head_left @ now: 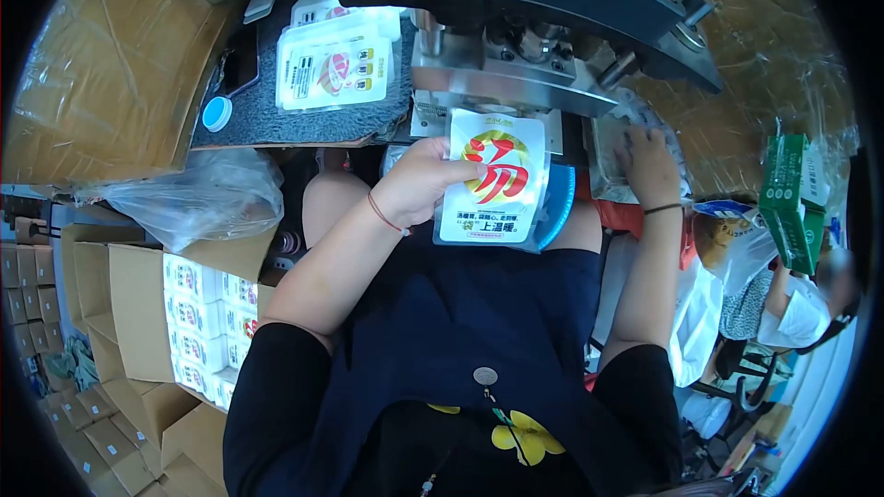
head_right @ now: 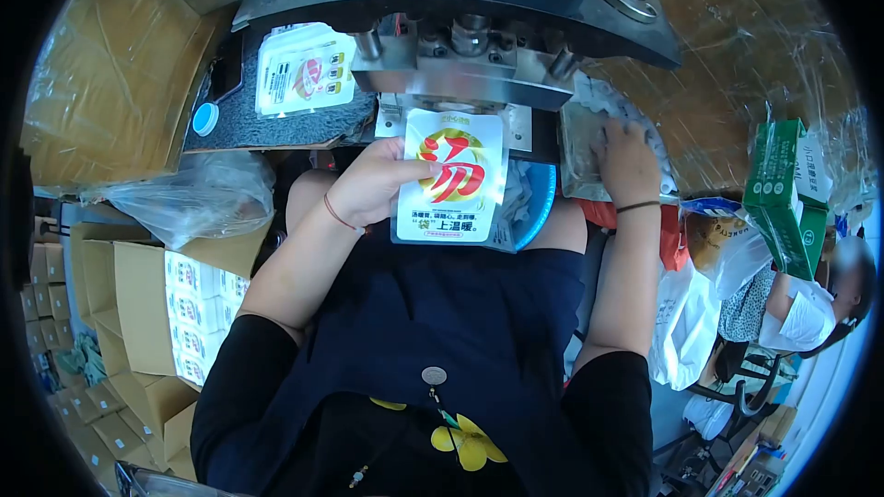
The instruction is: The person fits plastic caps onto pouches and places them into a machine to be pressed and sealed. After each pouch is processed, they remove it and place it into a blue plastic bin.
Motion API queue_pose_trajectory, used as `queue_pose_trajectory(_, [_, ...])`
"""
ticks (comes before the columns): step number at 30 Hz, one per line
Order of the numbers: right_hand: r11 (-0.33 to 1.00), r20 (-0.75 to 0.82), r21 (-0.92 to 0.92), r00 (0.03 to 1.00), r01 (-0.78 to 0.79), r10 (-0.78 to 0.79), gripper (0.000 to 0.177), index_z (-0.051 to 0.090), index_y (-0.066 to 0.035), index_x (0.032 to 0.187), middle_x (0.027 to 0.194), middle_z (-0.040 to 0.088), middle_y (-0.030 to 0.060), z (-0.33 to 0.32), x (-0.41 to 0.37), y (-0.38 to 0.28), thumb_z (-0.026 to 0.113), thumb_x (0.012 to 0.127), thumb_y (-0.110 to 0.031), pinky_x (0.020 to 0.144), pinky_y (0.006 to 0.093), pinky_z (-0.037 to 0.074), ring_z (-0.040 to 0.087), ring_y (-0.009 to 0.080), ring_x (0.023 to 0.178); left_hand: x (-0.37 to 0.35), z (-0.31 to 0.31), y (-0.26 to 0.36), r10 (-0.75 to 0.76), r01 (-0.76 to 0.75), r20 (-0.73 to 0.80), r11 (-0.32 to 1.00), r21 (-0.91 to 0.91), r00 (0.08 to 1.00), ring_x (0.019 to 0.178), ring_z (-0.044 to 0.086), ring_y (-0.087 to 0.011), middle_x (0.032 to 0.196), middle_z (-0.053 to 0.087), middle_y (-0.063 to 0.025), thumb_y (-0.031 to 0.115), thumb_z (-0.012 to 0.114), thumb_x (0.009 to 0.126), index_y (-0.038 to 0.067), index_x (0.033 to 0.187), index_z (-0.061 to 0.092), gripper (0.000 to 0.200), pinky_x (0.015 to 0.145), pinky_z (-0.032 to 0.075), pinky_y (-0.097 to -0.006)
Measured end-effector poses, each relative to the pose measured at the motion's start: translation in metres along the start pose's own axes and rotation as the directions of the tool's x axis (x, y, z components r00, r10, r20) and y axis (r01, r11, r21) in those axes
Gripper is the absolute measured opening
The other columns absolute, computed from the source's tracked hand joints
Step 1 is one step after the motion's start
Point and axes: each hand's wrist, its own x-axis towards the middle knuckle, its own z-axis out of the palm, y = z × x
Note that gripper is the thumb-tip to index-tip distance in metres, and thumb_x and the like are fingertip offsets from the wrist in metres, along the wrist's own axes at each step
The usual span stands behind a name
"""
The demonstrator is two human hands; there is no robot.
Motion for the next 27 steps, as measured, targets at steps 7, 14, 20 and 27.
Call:
queue_pose_trajectory(7, [0.950, -0.234, 0.234, 0.960, 0.206, -0.151, 0.026, 0.062, -0.005, 0.113, 0.112, 0.063, 0.0198, 0.027, 0.000, 0.012, 0.067, 0.089, -0.013, 0.079, 0.0475, 0.055, 0.065, 0.0420, 0.097, 0.004, -0.066, 0.054, 0.955, -0.156, 0.112, -0.071, 0.985, 0.274, 0.117, 0.059, -0.0365, 0.127, 0.056, -0.0292, 0.021, 0.065, 0.096, -0.001, 0.137, 0.047, 0.050, 0.101, 0.046, -0.0433])
queue_pose_trajectory(14, [0.813, -0.332, 0.574, 0.935, 0.094, 0.126, 0.030, 0.064, -0.003, 0.119, 0.110, 0.068, 0.0200, 0.000, -0.026, -0.014, 0.068, 0.089, -0.004, 0.079, 0.0409, 0.055, 0.068, 0.0382, 0.094, -0.056, -0.089, 0.034, 0.641, 0.082, 0.248, -0.439, 0.895, 0.727, 0.124, 0.056, -0.0390, 0.137, 0.057, -0.0216, 0.021, 0.061, 0.099, 0.007, 0.140, 0.054, 0.044, 0.101, 0.047, -0.0456])
queue_pose_trajectory(20, [0.684, -0.338, 0.545, 0.874, 0.485, -0.351, 0.021, 0.070, -0.003, 0.108, 0.088, 0.067, 0.0139, -0.034, -0.041, -0.096, 0.073, 0.088, -0.009, 0.071, 0.0368, 0.052, 0.066, 0.0282, 0.077, -0.065, -0.051, 0.003, 0.531, -0.225, -0.138, 0.562, 0.796, 0.836, 0.081, 0.069, -0.0112, 0.088, 0.074, -0.0080, 0.021, 0.065, 0.100, -0.005, 0.107, 0.072, 0.027, 0.074, 0.053, -0.0265])
queue_pose_trajectory(27, [0.395, -0.308, 0.805, 0.881, 0.442, -0.358, 0.013, 0.068, -0.002, 0.099, 0.089, 0.069, 0.0131, -0.056, -0.031, -0.141, 0.070, 0.091, -0.012, 0.072, 0.0368, 0.051, 0.066, 0.0287, 0.080, -0.044, 0.006, -0.027, 0.204, -0.117, -0.039, 0.695, 0.709, 0.978, 0.071, 0.063, -0.0059, 0.080, 0.073, -0.0045, 0.031, 0.076, 0.094, -0.001, 0.097, 0.076, 0.032, 0.064, 0.051, -0.0268])
